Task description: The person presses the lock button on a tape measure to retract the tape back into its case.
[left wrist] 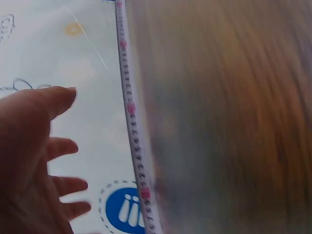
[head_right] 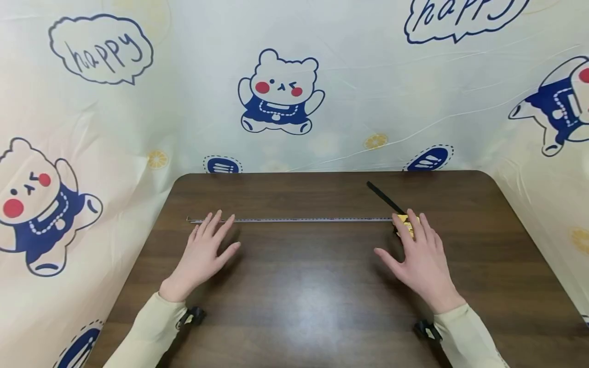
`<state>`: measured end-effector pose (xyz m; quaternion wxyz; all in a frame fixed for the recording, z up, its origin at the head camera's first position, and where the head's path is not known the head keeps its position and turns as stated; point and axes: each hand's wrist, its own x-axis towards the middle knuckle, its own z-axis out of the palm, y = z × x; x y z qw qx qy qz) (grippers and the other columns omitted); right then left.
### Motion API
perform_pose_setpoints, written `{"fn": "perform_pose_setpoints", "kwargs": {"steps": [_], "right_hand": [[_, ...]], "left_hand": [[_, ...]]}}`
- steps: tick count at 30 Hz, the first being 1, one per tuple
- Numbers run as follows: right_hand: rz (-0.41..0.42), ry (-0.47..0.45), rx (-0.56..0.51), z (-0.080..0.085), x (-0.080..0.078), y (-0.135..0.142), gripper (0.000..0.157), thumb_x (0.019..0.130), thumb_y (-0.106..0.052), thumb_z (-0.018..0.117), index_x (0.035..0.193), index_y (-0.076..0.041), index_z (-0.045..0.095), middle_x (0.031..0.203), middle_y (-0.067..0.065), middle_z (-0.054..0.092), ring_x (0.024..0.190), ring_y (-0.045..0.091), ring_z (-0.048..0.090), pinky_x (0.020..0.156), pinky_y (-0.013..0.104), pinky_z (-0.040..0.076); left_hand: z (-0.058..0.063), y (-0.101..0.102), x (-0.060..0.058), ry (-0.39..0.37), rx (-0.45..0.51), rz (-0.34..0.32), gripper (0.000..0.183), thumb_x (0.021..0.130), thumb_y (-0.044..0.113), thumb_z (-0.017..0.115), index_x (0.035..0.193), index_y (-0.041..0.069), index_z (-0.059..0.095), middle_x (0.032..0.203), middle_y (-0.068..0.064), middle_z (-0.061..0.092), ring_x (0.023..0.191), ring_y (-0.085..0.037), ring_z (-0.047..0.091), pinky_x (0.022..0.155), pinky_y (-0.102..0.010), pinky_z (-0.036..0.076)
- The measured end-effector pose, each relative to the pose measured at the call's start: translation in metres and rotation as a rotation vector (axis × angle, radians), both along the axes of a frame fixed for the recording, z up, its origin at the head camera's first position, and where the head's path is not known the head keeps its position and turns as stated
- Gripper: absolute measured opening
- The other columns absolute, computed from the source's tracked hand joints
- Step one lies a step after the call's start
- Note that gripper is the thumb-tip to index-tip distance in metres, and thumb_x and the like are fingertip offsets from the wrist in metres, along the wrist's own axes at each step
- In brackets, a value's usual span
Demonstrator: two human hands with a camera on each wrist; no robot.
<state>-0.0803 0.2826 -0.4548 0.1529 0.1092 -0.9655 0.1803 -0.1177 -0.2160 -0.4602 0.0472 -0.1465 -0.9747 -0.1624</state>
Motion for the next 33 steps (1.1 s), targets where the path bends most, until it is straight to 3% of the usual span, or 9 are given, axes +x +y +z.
{"fn": "perform_pose_setpoints", "kwargs": {"steps": [5,11,16,21,33], "right_hand": [[0.006,-0.01,0.003,0.001,-0.014,0.015,0.067,0.091,-0.039,0.079,0.14,0.0,0.057,0.146,0.033,0.049,0.137,0.057,0.04,0.1,0.078,0.034],[0.058,-0.11,0.024,-0.005,-0.037,0.035,0.058,0.094,-0.032,0.077,0.136,0.004,0.058,0.143,0.034,0.048,0.127,0.057,0.044,0.1,0.074,0.039],[0.097,-0.172,0.053,-0.009,-0.051,0.047,0.064,0.094,-0.033,0.079,0.141,0.004,0.056,0.144,0.034,0.048,0.123,0.057,0.046,0.098,0.071,0.042],[0.133,-0.221,0.052,-0.013,-0.061,0.053,0.065,0.093,-0.028,0.081,0.141,0.007,0.054,0.141,0.035,0.049,0.122,0.058,0.046,0.099,0.07,0.042],[0.235,-0.286,0.058,-0.015,-0.077,0.059,0.064,0.091,-0.022,0.082,0.142,0.005,0.054,0.14,0.032,0.051,0.12,0.051,0.051,0.1,0.066,0.044]], "left_hand": [[-0.001,-0.023,-0.021,0.057,0.149,0.004,0.047,0.102,0.031,0.068,0.14,0.005,0.064,0.144,-0.024,0.056,0.13,-0.046,0.051,0.104,-0.066,0.041],[-0.009,-0.063,-0.047,0.003,0.255,0.105,0.037,0.103,0.023,0.066,0.133,0.001,0.067,0.129,-0.025,0.058,0.113,-0.041,0.059,0.097,-0.059,0.047],[-0.013,-0.087,-0.058,-0.07,0.23,0.141,0.039,0.102,0.019,0.067,0.135,-0.001,0.064,0.129,-0.029,0.052,0.1,-0.039,0.062,0.089,-0.057,0.049],[-0.017,-0.097,-0.064,-0.112,0.177,0.133,0.029,0.099,0.014,0.069,0.125,0.001,0.07,0.126,-0.028,0.054,0.099,-0.038,0.058,0.086,-0.055,0.047],[-0.018,-0.114,-0.072,-0.088,0.154,0.123,0.021,0.096,0.0,0.068,0.115,-0.002,0.074,0.114,-0.029,0.062,0.088,-0.036,0.062,0.077,-0.049,0.048]]}}
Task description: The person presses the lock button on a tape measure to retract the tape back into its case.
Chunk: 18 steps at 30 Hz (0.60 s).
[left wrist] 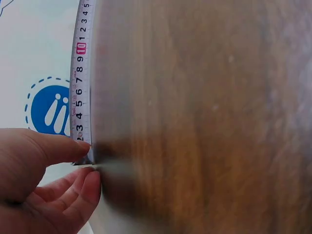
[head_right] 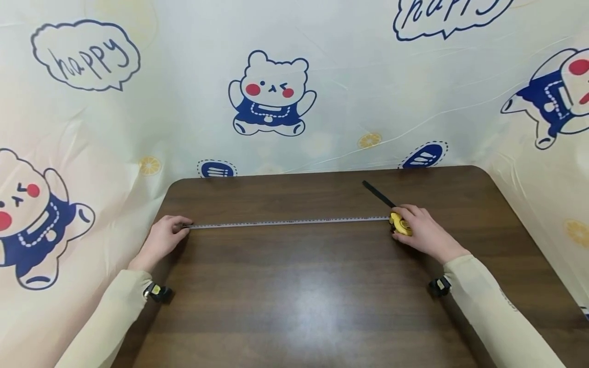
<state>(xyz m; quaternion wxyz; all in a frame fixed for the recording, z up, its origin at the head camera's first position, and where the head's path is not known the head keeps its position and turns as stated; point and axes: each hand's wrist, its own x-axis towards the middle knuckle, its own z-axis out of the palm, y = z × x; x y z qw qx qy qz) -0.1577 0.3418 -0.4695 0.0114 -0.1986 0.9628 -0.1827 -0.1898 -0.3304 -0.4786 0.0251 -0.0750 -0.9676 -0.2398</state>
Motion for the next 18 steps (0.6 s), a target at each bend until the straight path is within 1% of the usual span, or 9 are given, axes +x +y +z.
{"fn": "perform_pose_setpoints", "kwargs": {"steps": [3,6,9,14,16,18], "right_hand": [[0.036,-0.02,-0.002,0.0,-0.0039,0.0018,0.065,0.091,-0.018,0.082,0.144,0.004,0.052,0.141,0.032,0.051,0.122,0.051,0.051,0.101,0.066,0.043],[0.05,-0.055,0.008,-0.0005,-0.0064,0.0033,0.067,0.091,-0.018,0.082,0.146,0.005,0.05,0.139,0.032,0.053,0.122,0.05,0.052,0.102,0.066,0.043],[0.052,-0.083,0.015,-0.0003,-0.0077,0.0044,0.068,0.092,-0.02,0.082,0.147,0.004,0.049,0.135,0.031,0.056,0.12,0.048,0.054,0.1,0.066,0.044],[0.045,-0.119,-0.002,0.0035,-0.0072,0.005,0.072,0.091,-0.019,0.082,0.151,-0.002,0.047,0.131,0.027,0.058,0.116,0.044,0.056,0.099,0.065,0.046],[0.046,-0.116,-0.011,0.0043,-0.0066,0.0052,0.069,0.091,-0.018,0.083,0.149,-0.004,0.048,0.129,0.026,0.059,0.115,0.043,0.056,0.097,0.064,0.046],[0.054,-0.103,-0.023,0.004,-0.0057,0.0054,0.063,0.091,-0.017,0.083,0.144,-0.006,0.051,0.126,0.025,0.059,0.112,0.042,0.057,0.095,0.064,0.047]], "left_hand": [[0.002,-0.0033,-0.0012,0.0,-0.006,0.002,0.019,0.095,0.0,0.067,0.113,-0.002,0.074,0.106,-0.026,0.065,0.088,-0.036,0.063,0.078,-0.05,0.049],[0.0035,-0.0057,-0.0028,-0.009,-0.009,0.004,0.017,0.095,0.0,0.067,0.111,-0.002,0.074,0.101,-0.024,0.066,0.089,-0.036,0.065,0.08,-0.051,0.05],[0.0046,-0.0067,-0.0037,-0.009,-0.003,-0.002,0.016,0.094,0.0,0.068,0.108,-0.003,0.074,0.102,-0.025,0.067,0.089,-0.037,0.067,0.081,-0.053,0.051],[0.0054,-0.0062,-0.0026,0.025,-0.005,-0.021,0.012,0.093,-0.001,0.069,0.102,-0.001,0.077,0.104,-0.025,0.071,0.092,-0.039,0.068,0.084,-0.055,0.051],[0.0056,-0.0057,-0.0023,0.033,-0.007,-0.028,0.01,0.093,-0.002,0.07,0.1,-0.001,0.077,0.104,-0.025,0.071,0.093,-0.04,0.068,0.084,-0.056,0.051],[0.0058,-0.0052,-0.0021,0.034,-0.008,-0.03,0.009,0.093,-0.002,0.07,0.098,0.0,0.078,0.104,-0.024,0.072,0.093,-0.04,0.067,0.085,-0.056,0.051]]}}
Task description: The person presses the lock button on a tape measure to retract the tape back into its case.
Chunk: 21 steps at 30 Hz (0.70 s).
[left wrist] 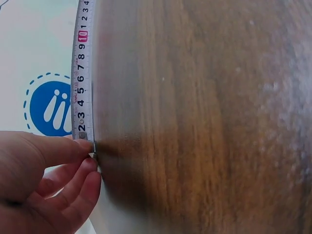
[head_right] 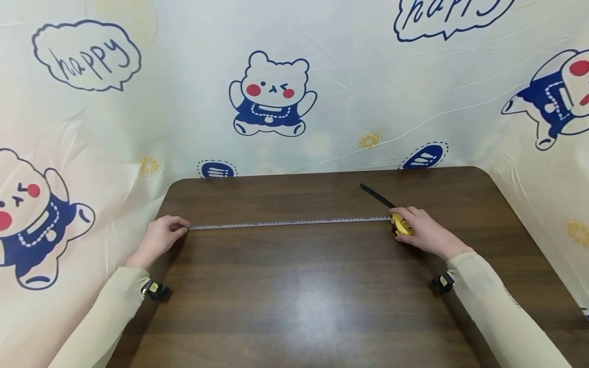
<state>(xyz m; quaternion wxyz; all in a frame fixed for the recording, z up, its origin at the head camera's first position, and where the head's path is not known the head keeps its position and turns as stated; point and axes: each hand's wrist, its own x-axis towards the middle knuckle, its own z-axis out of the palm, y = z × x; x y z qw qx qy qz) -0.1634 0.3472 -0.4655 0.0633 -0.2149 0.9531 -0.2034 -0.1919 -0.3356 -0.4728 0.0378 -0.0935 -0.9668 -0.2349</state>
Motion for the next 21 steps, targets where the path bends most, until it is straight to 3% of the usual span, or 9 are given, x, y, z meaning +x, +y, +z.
{"fn": "perform_pose_setpoints", "kwargs": {"steps": [4,9,15,21], "right_hand": [[0.018,0.038,-0.016,-0.001,0.003,0.001,0.049,0.089,-0.015,0.084,0.131,-0.01,0.058,0.122,0.023,0.06,0.107,0.041,0.057,0.09,0.062,0.048],[0.041,0.089,-0.018,0.001,0.007,0.003,0.042,0.088,-0.011,0.085,0.124,-0.011,0.063,0.125,0.025,0.058,0.108,0.042,0.056,0.089,0.061,0.048],[0.083,0.223,-0.042,0.0,0.011,0.006,0.036,0.082,-0.007,0.088,0.111,-0.011,0.068,0.119,0.024,0.059,0.102,0.041,0.057,0.084,0.059,0.048],[0.098,0.303,-0.046,0.002,0.013,0.01,0.037,0.078,-0.003,0.09,0.108,-0.011,0.069,0.118,0.024,0.059,0.1,0.042,0.058,0.081,0.059,0.048]], "left_hand": [[0.001,0.0,0.0,-0.008,0.005,0.006,0.008,0.093,-0.001,0.071,0.097,0.001,0.078,0.104,-0.024,0.073,0.094,-0.04,0.067,0.085,-0.056,0.051],[0.001,-0.002,0.0,-0.013,0.023,0.015,0.009,0.095,0.002,0.072,0.1,0.003,0.079,0.104,-0.021,0.076,0.095,-0.039,0.07,0.085,-0.056,0.052],[0.005,-0.001,0.004,-0.002,0.052,0.013,0.01,0.095,0.002,0.072,0.101,0.003,0.08,0.103,-0.019,0.077,0.095,-0.038,0.072,0.083,-0.054,0.054],[0.009,0.002,0.007,0.065,0.064,0.023,0.012,0.095,0.002,0.072,0.103,0.004,0.081,0.098,-0.016,0.079,0.081,-0.029,0.072,0.07,-0.038,0.053]]}}
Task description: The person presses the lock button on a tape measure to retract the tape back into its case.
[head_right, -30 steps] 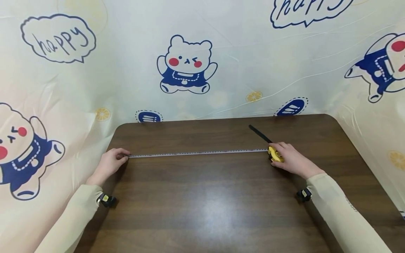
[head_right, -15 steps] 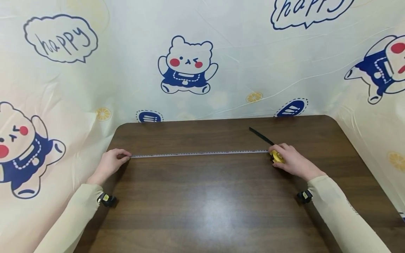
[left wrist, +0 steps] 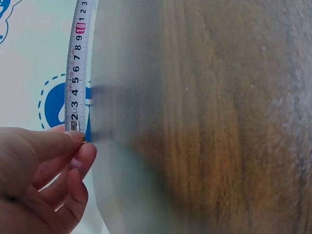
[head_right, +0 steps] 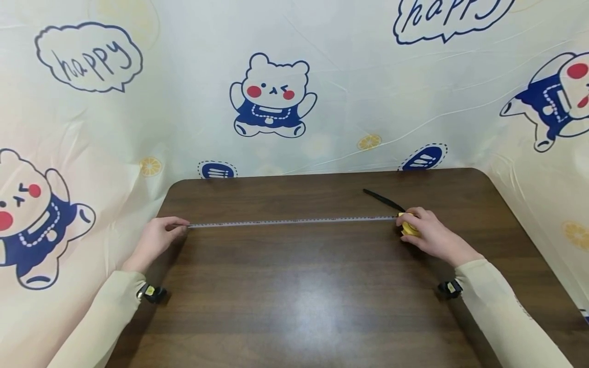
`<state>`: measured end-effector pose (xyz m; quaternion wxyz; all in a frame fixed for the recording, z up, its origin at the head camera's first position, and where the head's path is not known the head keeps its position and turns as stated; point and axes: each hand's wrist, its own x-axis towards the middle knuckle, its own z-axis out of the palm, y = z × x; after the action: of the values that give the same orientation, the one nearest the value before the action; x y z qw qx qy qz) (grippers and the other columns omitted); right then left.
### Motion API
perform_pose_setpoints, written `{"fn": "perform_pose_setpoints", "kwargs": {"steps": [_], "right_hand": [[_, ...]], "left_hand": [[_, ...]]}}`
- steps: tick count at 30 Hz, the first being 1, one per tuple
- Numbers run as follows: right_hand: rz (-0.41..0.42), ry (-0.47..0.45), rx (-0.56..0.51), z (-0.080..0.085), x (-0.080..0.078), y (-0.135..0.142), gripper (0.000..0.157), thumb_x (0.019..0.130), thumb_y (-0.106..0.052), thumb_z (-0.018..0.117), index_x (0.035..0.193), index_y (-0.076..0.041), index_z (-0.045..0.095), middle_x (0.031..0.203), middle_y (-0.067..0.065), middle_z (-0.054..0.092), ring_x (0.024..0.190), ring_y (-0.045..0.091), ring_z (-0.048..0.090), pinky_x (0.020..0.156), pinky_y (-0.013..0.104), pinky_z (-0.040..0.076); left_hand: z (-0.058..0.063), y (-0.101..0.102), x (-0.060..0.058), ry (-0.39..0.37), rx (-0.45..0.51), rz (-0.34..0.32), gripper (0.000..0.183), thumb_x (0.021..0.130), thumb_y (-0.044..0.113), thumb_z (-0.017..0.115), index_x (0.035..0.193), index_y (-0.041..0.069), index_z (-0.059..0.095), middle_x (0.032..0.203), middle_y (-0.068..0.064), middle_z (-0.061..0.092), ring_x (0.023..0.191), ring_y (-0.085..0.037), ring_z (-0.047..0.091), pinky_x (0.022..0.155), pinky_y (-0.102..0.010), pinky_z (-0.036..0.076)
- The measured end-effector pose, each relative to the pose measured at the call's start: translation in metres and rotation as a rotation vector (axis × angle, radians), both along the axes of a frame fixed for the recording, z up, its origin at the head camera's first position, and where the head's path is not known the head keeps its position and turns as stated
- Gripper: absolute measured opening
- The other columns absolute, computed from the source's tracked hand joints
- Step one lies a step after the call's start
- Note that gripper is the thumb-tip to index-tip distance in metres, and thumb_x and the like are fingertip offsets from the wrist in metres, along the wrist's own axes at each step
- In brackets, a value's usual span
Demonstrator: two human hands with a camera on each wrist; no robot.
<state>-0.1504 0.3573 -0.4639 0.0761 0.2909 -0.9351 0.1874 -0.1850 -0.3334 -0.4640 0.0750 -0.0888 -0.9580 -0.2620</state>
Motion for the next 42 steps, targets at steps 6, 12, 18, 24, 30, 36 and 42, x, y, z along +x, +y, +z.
{"fn": "perform_pose_setpoints", "kwargs": {"steps": [6,12,18,24,30,36,42], "right_hand": [[-0.011,0.003,0.003,0.009,0.004,0.002,0.036,0.079,-0.003,0.088,0.11,-0.011,0.071,0.12,0.024,0.06,0.105,0.042,0.057,0.083,0.06,0.05],[0.0,0.046,0.007,0.013,0.006,0.004,0.037,0.077,0.0,0.089,0.107,-0.012,0.071,0.121,0.024,0.058,0.105,0.041,0.056,0.083,0.059,0.047],[0.005,0.068,-0.002,0.014,0.008,0.006,0.039,0.075,0.003,0.088,0.104,-0.014,0.068,0.119,0.024,0.057,0.104,0.043,0.054,0.082,0.06,0.045],[0.027,0.09,-0.007,0.01,0.008,0.006,0.038,0.073,0.004,0.089,0.093,-0.018,0.066,0.118,0.025,0.058,0.105,0.044,0.055,0.083,0.06,0.045],[0.044,0.081,-0.013,0.01,0.008,0.003,0.039,0.073,0.004,0.089,0.094,-0.02,0.065,0.12,0.025,0.058,0.108,0.045,0.054,0.083,0.06,0.045],[0.046,0.063,-0.01,0.013,0.008,-0.003,0.05,0.075,0.003,0.089,0.116,-0.013,0.066,0.122,0.02,0.056,0.106,0.038,0.054,0.082,0.057,0.048],[0.031,0.019,-0.007,0.015,0.007,-0.01,0.067,0.079,-0.001,0.088,0.138,-0.007,0.055,0.124,0.019,0.057,0.11,0.036,0.054,0.086,0.055,0.047]], "left_hand": [[0.002,0.0,-0.001,0.048,0.048,0.005,0.013,0.094,-0.001,0.073,0.104,0.002,0.081,0.092,-0.016,0.079,0.072,-0.018,0.072,0.056,-0.019,0.045],[0.003,0.0,0.0,0.054,0.045,-0.009,0.012,0.094,-0.002,0.074,0.103,0.0,0.081,0.089,-0.015,0.079,0.075,-0.026,0.076,0.054,-0.018,0.044],[0.001,-0.002,0.004,0.074,0.005,-0.049,0.012,0.092,-0.003,0.075,0.098,0.004,0.083,0.088,-0.011,0.08,0.073,-0.02,0.075,0.059,-0.014,0.045],[0.0,-0.002,0.002,0.039,0.012,-0.068,0.013,0.093,-0.002,0.074,0.099,0.004,0.083,0.087,-0.01,0.08,0.068,-0.014,0.075,0.062,-0.013,0.045],[0.001,0.0,0.0,0.001,0.006,-0.077,0.013,0.095,0.0,0.073,0.102,0.005,0.083,0.091,-0.011,0.08,0.071,-0.018,0.076,0.064,-0.016,0.047],[0.002,0.004,-0.001,0.009,0.02,-0.096,0.012,0.093,-0.001,0.075,0.101,0.004,0.083,0.091,-0.012,0.08,0.069,-0.017,0.075,0.063,-0.015,0.047],[0.002,0.01,-0.001,-0.022,0.023,-0.11,0.013,0.094,0.0,0.075,0.101,0.005,0.083,0.091,-0.01,0.08,0.07,-0.015,0.075,0.066,-0.02,0.05]]}}
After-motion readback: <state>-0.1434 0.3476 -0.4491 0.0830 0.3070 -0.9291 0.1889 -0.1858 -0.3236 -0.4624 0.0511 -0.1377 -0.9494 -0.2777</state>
